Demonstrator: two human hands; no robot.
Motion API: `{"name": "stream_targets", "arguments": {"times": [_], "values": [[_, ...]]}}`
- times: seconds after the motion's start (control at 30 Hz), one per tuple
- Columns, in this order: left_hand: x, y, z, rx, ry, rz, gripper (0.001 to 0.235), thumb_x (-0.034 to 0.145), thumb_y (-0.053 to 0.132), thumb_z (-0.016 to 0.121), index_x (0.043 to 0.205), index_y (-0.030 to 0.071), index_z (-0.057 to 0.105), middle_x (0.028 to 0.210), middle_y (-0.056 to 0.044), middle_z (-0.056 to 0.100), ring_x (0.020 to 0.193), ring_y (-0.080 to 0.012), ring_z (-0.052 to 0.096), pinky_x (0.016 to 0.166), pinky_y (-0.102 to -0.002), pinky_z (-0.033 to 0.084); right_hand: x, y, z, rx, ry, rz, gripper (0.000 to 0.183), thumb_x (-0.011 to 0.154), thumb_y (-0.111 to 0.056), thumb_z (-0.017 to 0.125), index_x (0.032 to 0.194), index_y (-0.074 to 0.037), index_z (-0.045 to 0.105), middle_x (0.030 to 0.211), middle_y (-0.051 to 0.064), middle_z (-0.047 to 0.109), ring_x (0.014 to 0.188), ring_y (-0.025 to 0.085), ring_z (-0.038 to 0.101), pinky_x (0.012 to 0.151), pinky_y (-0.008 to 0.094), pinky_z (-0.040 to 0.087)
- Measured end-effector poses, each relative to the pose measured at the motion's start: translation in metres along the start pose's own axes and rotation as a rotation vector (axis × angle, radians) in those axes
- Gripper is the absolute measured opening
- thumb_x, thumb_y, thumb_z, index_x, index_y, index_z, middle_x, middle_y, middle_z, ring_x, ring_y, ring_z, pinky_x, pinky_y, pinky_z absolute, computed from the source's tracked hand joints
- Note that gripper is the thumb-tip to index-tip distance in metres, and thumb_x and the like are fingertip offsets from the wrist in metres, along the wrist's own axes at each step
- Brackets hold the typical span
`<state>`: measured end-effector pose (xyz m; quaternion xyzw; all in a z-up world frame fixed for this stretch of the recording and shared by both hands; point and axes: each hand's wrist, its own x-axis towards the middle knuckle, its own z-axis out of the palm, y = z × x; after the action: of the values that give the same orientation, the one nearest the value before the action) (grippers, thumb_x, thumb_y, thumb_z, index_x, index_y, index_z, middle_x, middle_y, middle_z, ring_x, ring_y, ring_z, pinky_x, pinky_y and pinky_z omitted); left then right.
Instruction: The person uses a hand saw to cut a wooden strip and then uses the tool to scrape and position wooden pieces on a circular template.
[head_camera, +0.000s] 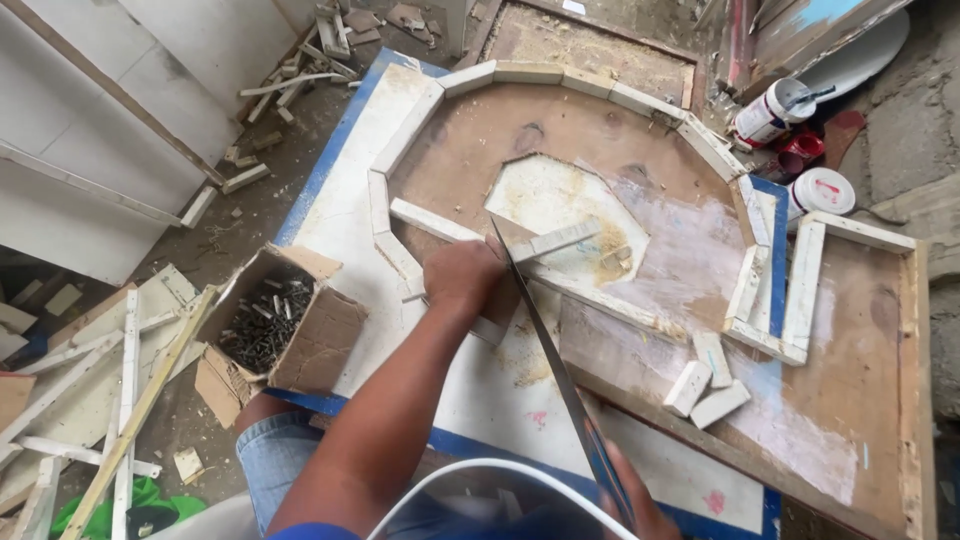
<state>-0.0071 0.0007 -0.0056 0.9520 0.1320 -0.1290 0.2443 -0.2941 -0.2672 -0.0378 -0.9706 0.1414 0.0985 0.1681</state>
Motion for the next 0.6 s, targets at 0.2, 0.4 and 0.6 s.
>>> {"name": "stream_targets", "arguments": {"times": [0.2, 0.4, 0.6], "values": [[0.005, 0.002, 0.004, 0.005, -0.045, -0.037, 0.064, 0.104, 0.039, 0.023, 0.1, 0.01, 0.08, 0.097, -0.016, 0.077, 0.093, -0.0426, 0.071, 0.081, -0.051, 0.054, 0.075, 0.108, 0.07, 0.609, -0.575, 0.157, 0.081, 0.084, -0.056, 0.051, 0.161, -0.033, 0.039, 0.163, -0.003, 0.046, 0.148, 0.018, 0.048, 0.121, 0.039, 0.037], [0.0, 0.001, 0.0, -0.02, -0.042, -0.014, 0.07, 0.105, 0.043, 0.019, 0.097, 0.009, 0.08, 0.095, -0.016, 0.076, 0.092, -0.0413, 0.071, 0.08, -0.051, 0.054, 0.089, -0.134, -0.047, 0.436, -0.184, -0.231, 0.058, 0.099, -0.031, 0.048, 0.156, -0.035, 0.038, 0.137, 0.008, 0.069, 0.089, 0.031, 0.078, 0.073, 0.043, 0.059], [-0.003, 0.001, -0.003, -0.038, -0.008, -0.041, 0.068, 0.106, 0.044, 0.021, 0.102, 0.005, 0.078, 0.1, -0.021, 0.075, 0.096, -0.0457, 0.071, 0.078, -0.054, 0.056, 0.126, -0.15, -0.039, 0.507, -0.082, -0.411, 0.057, 0.099, -0.023, 0.051, 0.155, -0.032, 0.041, 0.126, 0.004, 0.073, 0.081, 0.027, 0.071, 0.072, 0.038, 0.054]]}}
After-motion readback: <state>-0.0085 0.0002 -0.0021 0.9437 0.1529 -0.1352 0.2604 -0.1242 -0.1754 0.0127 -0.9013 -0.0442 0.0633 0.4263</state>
